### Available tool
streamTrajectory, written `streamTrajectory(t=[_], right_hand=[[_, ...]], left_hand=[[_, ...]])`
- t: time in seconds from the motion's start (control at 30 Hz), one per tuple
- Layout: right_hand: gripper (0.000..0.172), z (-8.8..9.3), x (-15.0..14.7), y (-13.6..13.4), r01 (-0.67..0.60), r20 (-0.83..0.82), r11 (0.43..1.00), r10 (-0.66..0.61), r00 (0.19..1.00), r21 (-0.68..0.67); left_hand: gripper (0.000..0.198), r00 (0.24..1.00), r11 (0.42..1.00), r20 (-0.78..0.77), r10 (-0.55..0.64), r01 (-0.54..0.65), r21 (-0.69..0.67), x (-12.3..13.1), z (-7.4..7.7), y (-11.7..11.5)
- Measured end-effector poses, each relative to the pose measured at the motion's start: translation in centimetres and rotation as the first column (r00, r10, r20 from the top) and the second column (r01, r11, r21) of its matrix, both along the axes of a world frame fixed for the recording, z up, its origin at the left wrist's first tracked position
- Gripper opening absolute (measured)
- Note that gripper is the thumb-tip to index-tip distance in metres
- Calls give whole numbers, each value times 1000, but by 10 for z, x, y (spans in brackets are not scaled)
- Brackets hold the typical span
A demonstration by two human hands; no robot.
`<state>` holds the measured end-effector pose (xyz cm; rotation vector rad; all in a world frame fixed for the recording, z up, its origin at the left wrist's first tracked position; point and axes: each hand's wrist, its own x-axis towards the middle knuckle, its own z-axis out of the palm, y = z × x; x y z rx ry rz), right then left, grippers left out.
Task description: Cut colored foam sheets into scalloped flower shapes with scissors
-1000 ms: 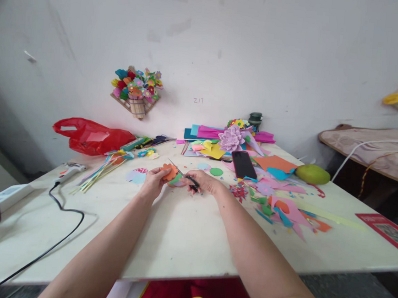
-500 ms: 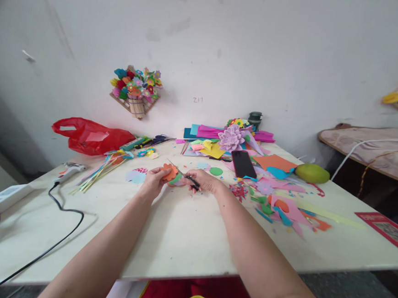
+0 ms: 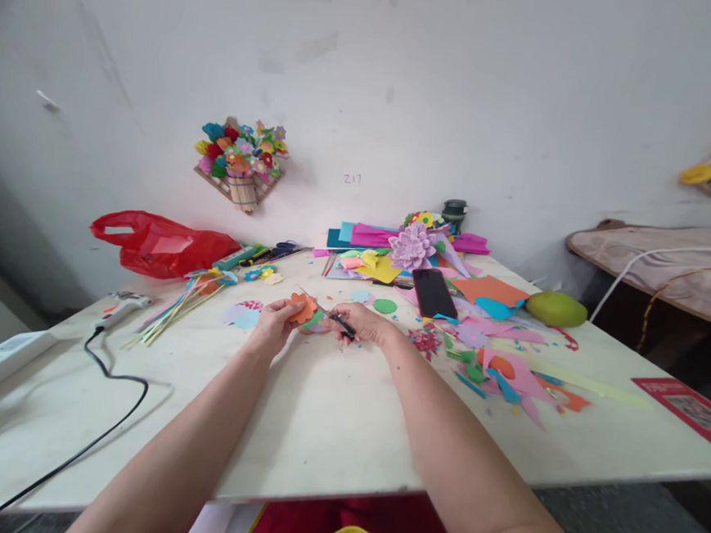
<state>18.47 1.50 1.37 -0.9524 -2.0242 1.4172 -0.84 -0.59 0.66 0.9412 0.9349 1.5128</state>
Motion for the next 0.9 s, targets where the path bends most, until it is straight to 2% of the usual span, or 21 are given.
streamTrajectory(t=[0.27, 0.6, 0.9], right_hand=[[28, -3, 1, 2, -26, -21, 1000, 26, 999, 5], [24, 3, 2, -3, -57, -34, 998, 57, 998, -8], [24, 4, 2, -3, -68, -55, 996, 65, 996, -50]], left_hand=[[26, 1000, 1000, 4, -19, 19, 8, 0, 0, -1], [24, 996, 996, -7, -87, 87, 14, -6, -2, 1], [22, 994, 995, -35, -100, 100, 15, -9, -2, 1]])
